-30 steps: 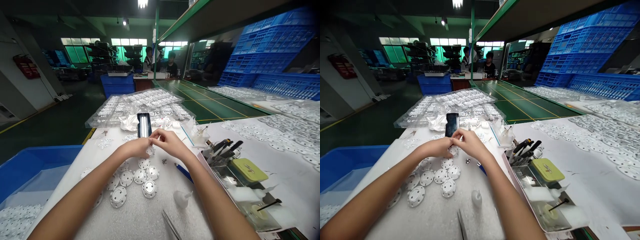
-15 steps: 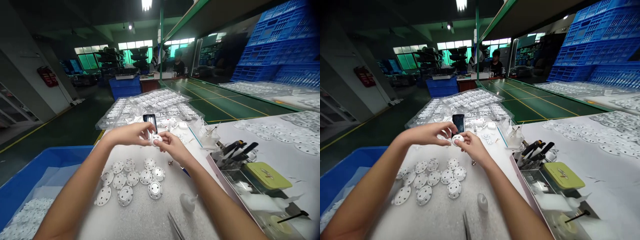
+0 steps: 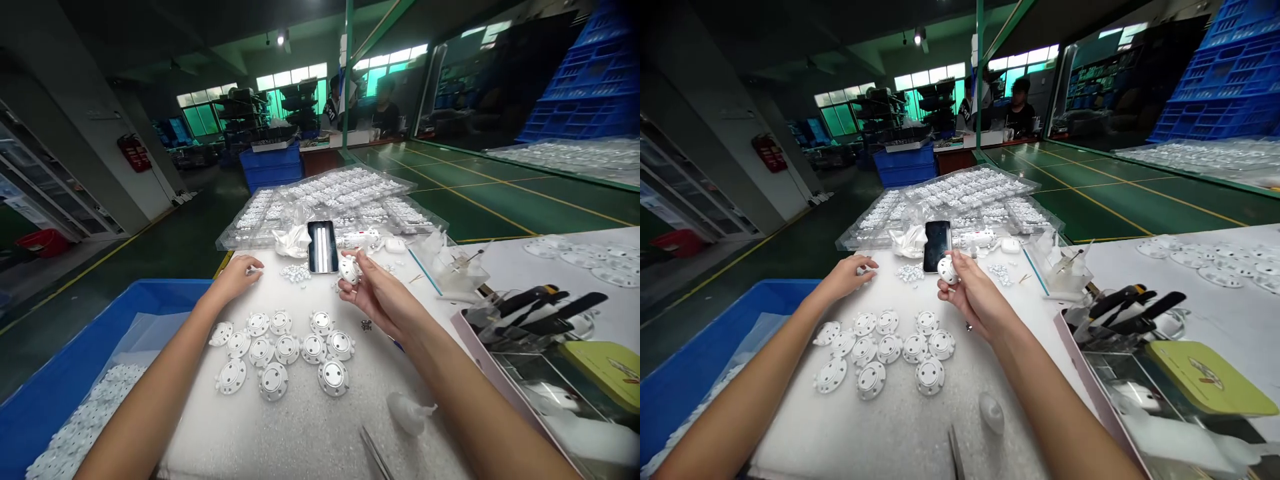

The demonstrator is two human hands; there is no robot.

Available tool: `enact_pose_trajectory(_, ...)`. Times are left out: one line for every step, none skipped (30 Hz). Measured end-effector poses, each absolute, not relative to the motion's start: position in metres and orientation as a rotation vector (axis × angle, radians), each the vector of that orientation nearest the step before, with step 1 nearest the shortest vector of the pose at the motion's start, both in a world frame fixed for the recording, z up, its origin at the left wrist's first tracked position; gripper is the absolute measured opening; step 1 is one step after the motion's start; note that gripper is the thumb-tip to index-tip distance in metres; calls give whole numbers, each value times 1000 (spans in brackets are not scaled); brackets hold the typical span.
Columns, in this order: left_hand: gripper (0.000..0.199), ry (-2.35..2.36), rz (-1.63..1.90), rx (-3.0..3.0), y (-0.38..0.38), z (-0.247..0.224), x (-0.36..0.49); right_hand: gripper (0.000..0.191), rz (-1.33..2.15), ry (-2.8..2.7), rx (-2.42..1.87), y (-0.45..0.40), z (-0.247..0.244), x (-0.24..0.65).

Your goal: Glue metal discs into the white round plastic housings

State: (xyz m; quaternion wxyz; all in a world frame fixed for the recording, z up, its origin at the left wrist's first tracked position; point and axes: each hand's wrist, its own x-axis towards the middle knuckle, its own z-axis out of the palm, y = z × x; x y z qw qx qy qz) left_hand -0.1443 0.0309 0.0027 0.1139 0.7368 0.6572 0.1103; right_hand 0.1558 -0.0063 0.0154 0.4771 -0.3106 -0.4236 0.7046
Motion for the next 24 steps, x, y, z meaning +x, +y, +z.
enact_pose_trajectory(26,1926,327,2168,33,-1,-144,53,1733,-1036,-775,-7,15,156)
enact_pose_trajectory(25,1922,328,2173,36,-4,-144,57,1741,-1045,-795,-7,15,156)
enact_pose_trajectory(25,1917,328,2173,40,-7,-144,60,1749,-1060,-817,-7,15,157)
enact_pose_trajectory(24,1910,328,2168,43,-9,-144,63,1757,-1078,-838,-7,14,157)
enact_pose_trajectory(23,1902,332,2158,46,-11,-143,64,1767,-1098,-854,-8,14,157)
enact_pose_trajectory(22,1894,343,2142,48,-12,-143,63,1778,-1117,-866,-8,13,157)
enact_pose_trajectory(21,1883,361,2123,49,-12,-143,62,1787,-1134,-874,-8,12,157)
enact_pose_trajectory(21,1868,387,2101,49,-11,-142,61,1796,-1150,-881,-8,11,157)
enact_pose_trajectory(21,1846,420,2074,47,-8,-142,62,1800,-1165,-889,-8,10,157)
enact_pose_trajectory(23,1815,461,2045,43,-4,-140,62,1801,-1182,-899,-7,10,157)
enact_pose_trajectory(25,1771,508,2015,39,2,-139,63,1799,-1201,-909,-7,9,156)
enact_pose_trajectory(28,1717,561,1985,33,8,-137,62,1796,-1223,-918,-7,9,156)
enact_pose_trajectory(32,1652,619,1957,27,15,-134,61,1794,-1247,-924,-7,9,155)
enact_pose_trajectory(34,1582,683,1935,20,21,-130,59,1794,-1272,-927,-7,9,155)
enact_pose_trajectory(35,1514,751,1915,13,25,-126,58,1796,-1296,-922,-8,9,154)
enact_pose_trajectory(35,1446,813,1895,7,29,-121,57,1803,-1319,-913,-8,9,153)
enact_pose_trajectory(34,1378,866,1872,1,30,-115,57,1814,-1340,-898,-8,9,152)
enact_pose_trajectory(33,1313,904,1848,-4,30,-108,57,1828,-1362,-879,-9,9,150)
enact_pose_trajectory(31,1252,930,1824,-9,29,-101,57,1844,-1384,-860,-9,9,149)
enact_pose_trajectory(29,1198,947,1801,-13,27,-94,57,1861,-1404,-846,-10,8,149)
enact_pose_trajectory(27,1151,961,1780,-16,24,-87,56,1875,-1422,-840,-10,8,148)
enact_pose_trajectory(24,1112,976,1762,-18,22,-81,56,1887,-1439,-841,-11,8,147)
enact_pose_trajectory(21,1079,991,1747,-21,20,-75,56,1894,-1455,-847,-12,7,147)
enact_pose_trajectory(19,1052,1005,1735,-23,19,-70,55,1899,-1473,-855,-12,7,147)
